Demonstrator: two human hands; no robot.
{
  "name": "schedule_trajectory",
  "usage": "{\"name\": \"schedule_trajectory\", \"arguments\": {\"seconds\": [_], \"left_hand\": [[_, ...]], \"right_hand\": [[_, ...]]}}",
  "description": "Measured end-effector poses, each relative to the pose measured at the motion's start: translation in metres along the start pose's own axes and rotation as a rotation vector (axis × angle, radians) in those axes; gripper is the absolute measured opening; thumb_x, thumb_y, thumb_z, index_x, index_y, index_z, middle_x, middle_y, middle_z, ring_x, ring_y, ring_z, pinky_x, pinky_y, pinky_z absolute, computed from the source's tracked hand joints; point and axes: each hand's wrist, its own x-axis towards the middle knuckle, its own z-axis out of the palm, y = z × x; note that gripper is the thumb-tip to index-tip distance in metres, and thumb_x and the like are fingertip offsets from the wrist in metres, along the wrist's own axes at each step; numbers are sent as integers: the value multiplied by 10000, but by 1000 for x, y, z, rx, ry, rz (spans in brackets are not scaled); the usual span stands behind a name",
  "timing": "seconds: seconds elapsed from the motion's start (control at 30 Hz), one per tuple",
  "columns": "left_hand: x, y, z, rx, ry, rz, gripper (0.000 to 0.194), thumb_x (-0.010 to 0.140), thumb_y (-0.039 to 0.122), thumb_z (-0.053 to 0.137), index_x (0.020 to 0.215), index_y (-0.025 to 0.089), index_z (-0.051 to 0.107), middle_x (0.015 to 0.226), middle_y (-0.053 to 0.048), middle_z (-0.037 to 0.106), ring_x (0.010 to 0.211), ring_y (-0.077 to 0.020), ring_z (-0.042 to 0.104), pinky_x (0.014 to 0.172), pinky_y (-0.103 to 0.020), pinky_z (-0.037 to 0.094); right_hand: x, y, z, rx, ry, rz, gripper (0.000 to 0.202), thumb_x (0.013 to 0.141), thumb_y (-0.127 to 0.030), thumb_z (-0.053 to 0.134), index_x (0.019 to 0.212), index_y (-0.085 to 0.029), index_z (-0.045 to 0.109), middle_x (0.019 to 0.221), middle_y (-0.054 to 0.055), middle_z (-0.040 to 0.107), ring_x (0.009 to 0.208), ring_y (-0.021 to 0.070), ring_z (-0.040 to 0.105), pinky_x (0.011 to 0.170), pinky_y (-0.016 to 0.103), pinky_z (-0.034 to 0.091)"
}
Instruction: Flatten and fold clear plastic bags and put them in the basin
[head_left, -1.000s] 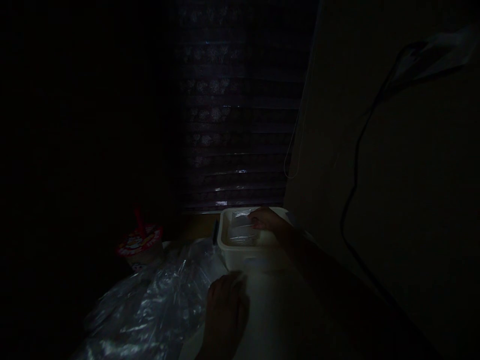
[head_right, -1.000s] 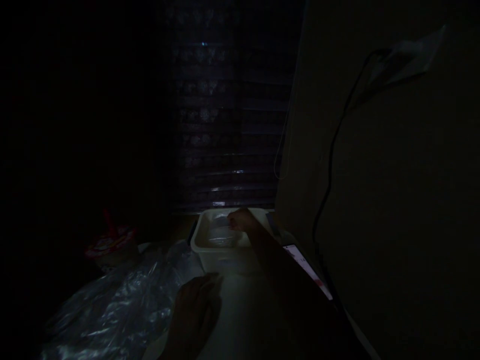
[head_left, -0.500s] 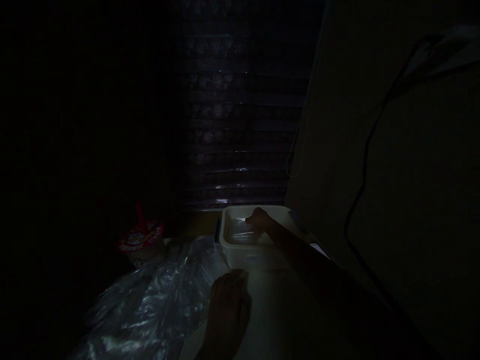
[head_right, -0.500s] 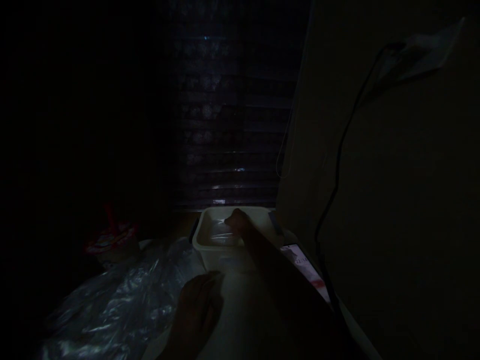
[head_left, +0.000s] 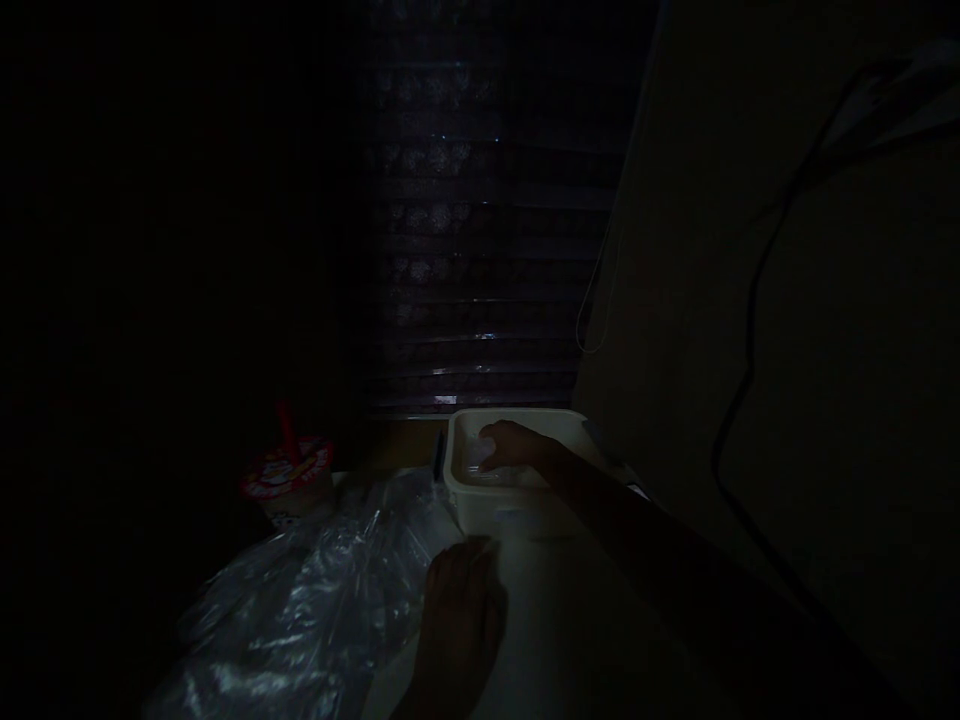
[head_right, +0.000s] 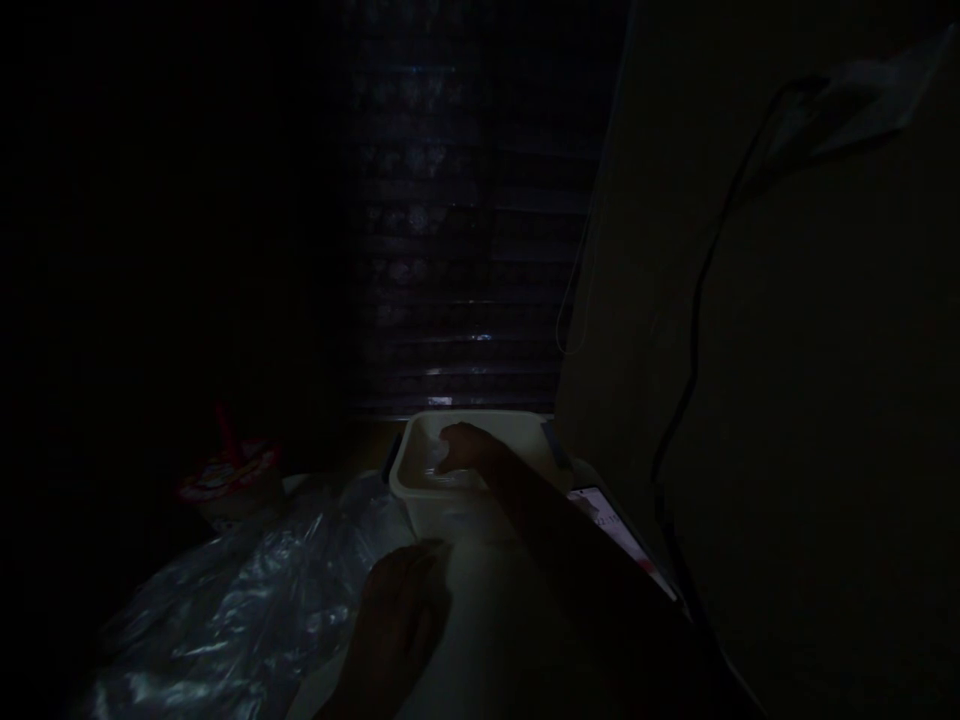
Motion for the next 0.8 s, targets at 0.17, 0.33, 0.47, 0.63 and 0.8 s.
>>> {"name": "schedule_trajectory", "arguments": {"seconds": [0.17,0.33,0.47,0.63,0.8], "left_hand": [[0,2,-1,-3,-20,-21,368,717,136,406,1078,147,474,1025,-102,548,932,-220,489,798,-413,383],[1,2,-1,-4,-29,-15,374,710,136,406,1078,140,475,1027,-107,547,936,-226,485,802,-425,379],[1,2,-1,-17,-38,-14,369,717,146,401,1080,141,470,1041,-112,537,949,-233,476,803,-430,375],[0,1,0,-24,-45,-26,384,710,127,400,1089,137,462,1048,-107,533,954,-231,469,811,-426,369],[1,2,-1,-35,-30,-27,389,706,135,403,1089,154,469,1041,-102,537,937,-231,480,798,-424,377]], "right_hand": [[4,-1,2,-18,-37,-59,490,605,-231,630,1069,-112,525,1084,109,545,968,223,504,784,251,378],[5,1,5,-17,-51,-87,486,612,-204,612,1080,-108,522,1098,111,536,989,229,489,807,254,369],[8,2,4,-14,-56,-73,498,617,-238,601,1090,-110,516,1102,109,535,968,226,503,792,257,386],[13,3,3,-27,-32,-71,434,686,-176,503,1114,-103,493,1121,110,524,984,197,499,802,243,380],[18,1,8,-41,-66,-105,407,642,-155,560,1049,-152,547,1079,75,562,966,198,515,794,249,387]]}}
